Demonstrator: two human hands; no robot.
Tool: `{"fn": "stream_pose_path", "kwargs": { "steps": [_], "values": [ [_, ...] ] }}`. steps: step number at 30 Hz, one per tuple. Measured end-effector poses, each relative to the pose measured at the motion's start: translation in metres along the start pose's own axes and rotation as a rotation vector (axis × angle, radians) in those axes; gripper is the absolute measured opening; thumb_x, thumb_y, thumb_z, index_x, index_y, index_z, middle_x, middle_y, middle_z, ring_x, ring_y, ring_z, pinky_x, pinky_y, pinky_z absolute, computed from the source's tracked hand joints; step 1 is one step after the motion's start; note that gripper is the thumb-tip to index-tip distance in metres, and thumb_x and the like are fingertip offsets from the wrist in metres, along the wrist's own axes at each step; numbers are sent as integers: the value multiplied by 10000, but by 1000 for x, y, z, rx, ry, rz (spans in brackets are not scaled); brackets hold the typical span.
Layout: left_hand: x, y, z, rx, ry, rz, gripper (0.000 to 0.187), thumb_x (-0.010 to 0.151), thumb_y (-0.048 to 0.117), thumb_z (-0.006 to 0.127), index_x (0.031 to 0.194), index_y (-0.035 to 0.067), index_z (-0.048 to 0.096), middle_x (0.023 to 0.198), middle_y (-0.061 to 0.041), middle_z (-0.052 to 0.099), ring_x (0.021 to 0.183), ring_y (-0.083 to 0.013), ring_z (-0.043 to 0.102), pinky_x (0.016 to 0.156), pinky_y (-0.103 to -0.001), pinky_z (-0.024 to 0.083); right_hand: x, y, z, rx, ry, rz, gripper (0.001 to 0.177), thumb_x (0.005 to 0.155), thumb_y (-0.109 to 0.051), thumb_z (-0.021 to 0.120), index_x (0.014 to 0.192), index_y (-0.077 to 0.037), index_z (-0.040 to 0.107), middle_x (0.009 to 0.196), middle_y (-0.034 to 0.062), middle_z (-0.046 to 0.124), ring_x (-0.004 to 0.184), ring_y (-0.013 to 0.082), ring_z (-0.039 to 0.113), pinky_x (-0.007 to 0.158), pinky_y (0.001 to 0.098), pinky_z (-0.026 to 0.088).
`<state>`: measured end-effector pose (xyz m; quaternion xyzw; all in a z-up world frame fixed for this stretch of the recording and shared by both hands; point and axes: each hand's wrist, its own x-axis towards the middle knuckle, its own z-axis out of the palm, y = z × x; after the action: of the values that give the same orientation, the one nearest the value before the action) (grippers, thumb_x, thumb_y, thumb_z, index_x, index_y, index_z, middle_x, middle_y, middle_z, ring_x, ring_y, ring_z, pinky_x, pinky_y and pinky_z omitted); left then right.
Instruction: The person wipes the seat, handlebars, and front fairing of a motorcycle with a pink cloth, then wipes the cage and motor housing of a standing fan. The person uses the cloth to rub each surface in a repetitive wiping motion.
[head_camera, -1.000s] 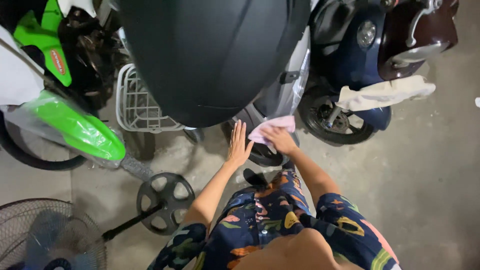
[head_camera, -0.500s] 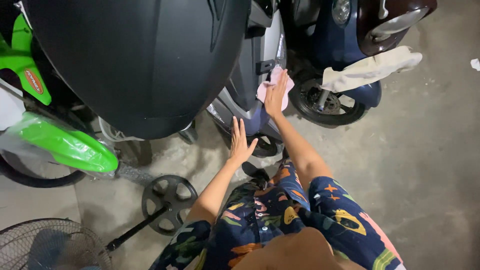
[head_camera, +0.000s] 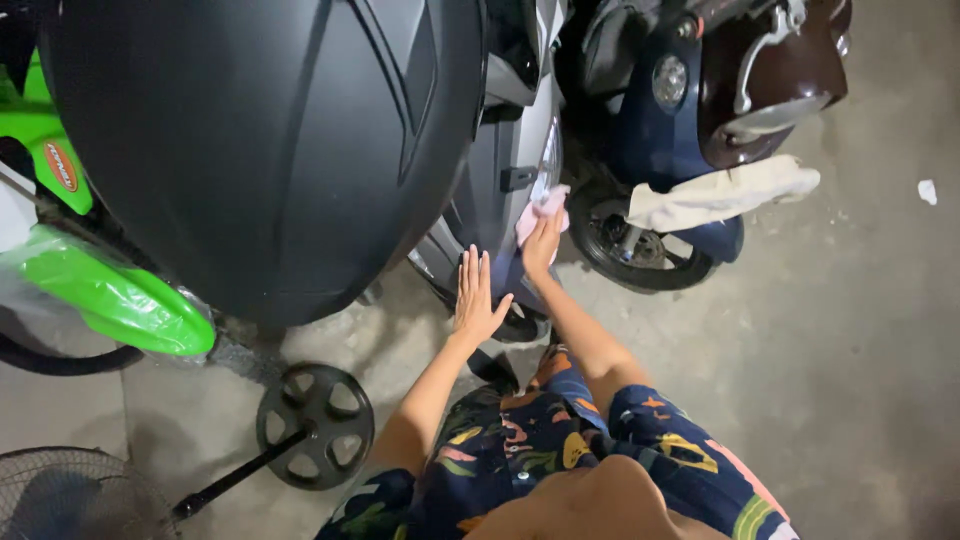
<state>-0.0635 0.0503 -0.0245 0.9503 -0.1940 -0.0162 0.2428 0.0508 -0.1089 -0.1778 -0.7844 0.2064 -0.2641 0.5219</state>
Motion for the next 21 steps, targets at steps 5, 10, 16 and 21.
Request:
{"fn": "stream_pose_path", "kwargs": {
  "steps": [5,10,16,21],
  "values": [
    [28,6,12,70,48,0,919,882,350,709,1599,11,246,1674,-260,122,1549,-428,110,1253,-533,96,119,-54,-5,6,-25,-276,365,1124,-154,399,1337,35,627,1532,288,402,1413,516,357,1193,555,309],
    [43,5,40,146,73,-69,907,879,368,696,1615,80,249,1681,-241,114,1547,-441,77,1250,-557,78,197,-99,5,71,-194,-110,419,1119,-296,397,1348,-26,622,1497,269,479,1429,436,402,1227,515,292],
    [46,8,46,187,135,-110,901,859,367,702,1618,133,278,1678,-215,163,1539,-436,122,1244,-555,108,184,-14,32,166,-107,148,522,1090,-414,448,1402,-23,596,1366,292,589,1329,405,531,1188,480,386],
    [46,12,51,147,168,-157,764,953,378,598,1616,149,297,1682,-195,177,1540,-422,133,1242,-546,114,62,88,35,131,-164,14,489,1143,-101,322,1616,-3,246,1669,208,188,1558,248,197,1335,361,96]
  ]
}}
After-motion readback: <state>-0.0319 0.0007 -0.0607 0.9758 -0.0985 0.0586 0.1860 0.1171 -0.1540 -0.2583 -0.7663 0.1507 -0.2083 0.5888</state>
